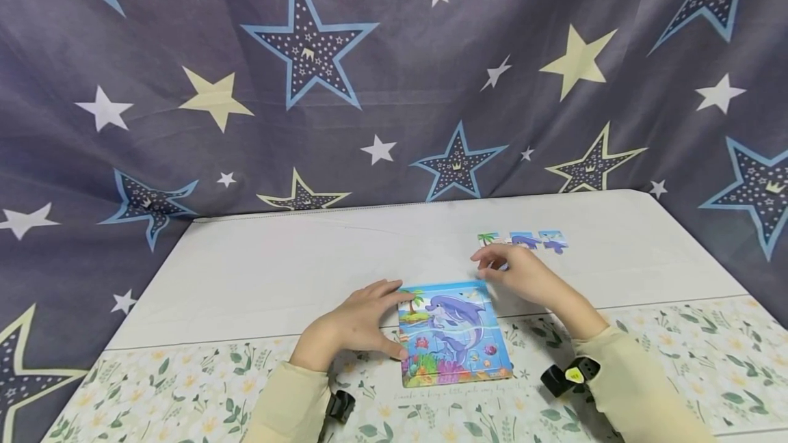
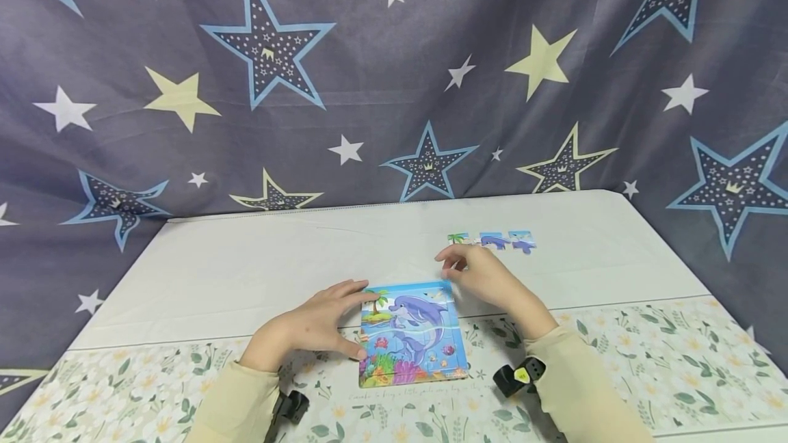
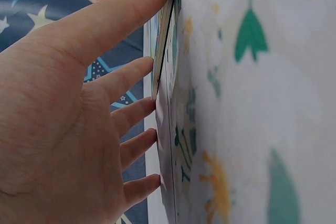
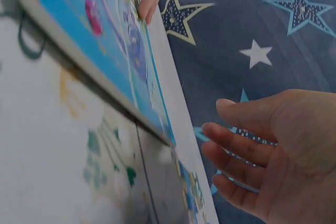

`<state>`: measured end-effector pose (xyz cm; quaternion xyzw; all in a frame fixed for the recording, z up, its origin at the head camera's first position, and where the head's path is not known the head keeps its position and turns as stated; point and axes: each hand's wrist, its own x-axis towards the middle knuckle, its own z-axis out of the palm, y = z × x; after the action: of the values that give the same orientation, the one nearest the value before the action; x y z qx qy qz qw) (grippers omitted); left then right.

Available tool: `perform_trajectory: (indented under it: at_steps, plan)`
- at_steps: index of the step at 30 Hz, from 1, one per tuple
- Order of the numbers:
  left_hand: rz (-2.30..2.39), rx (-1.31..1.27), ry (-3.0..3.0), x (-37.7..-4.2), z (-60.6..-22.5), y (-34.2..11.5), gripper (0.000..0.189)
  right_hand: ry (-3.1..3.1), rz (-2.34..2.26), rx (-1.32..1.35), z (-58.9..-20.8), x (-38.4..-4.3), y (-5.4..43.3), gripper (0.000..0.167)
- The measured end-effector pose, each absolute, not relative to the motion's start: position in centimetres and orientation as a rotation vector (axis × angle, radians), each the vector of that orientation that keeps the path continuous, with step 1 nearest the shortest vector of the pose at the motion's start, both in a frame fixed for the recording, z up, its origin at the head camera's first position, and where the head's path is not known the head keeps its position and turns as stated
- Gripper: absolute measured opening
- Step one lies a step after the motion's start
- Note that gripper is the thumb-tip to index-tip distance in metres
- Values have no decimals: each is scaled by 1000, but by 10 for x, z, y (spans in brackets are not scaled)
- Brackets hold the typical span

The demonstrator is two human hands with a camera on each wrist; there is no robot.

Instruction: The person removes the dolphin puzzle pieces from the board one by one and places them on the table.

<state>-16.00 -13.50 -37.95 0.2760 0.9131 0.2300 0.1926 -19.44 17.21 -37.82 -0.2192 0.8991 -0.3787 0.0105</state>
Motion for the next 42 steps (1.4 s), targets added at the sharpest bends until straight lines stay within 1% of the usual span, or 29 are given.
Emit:
perform_trajectory:
  at_steps: [11,22,39,42]
  plan:
    - [652,766,2564,-161,-381,-134,93,2655,-1109,-806,-376,-182,155,23]
    - [651,738,2570,-161,-381,-133,93,2577,-1008,-751,-372,-167,137,29]
    - [654,738,2573,-160,-380,-134,92,2624,-816,-668,-374,-157,122,50]
    - [658,735,2570,-160,-380,-134,93,2626,-778,-660,-375,-157,121,51]
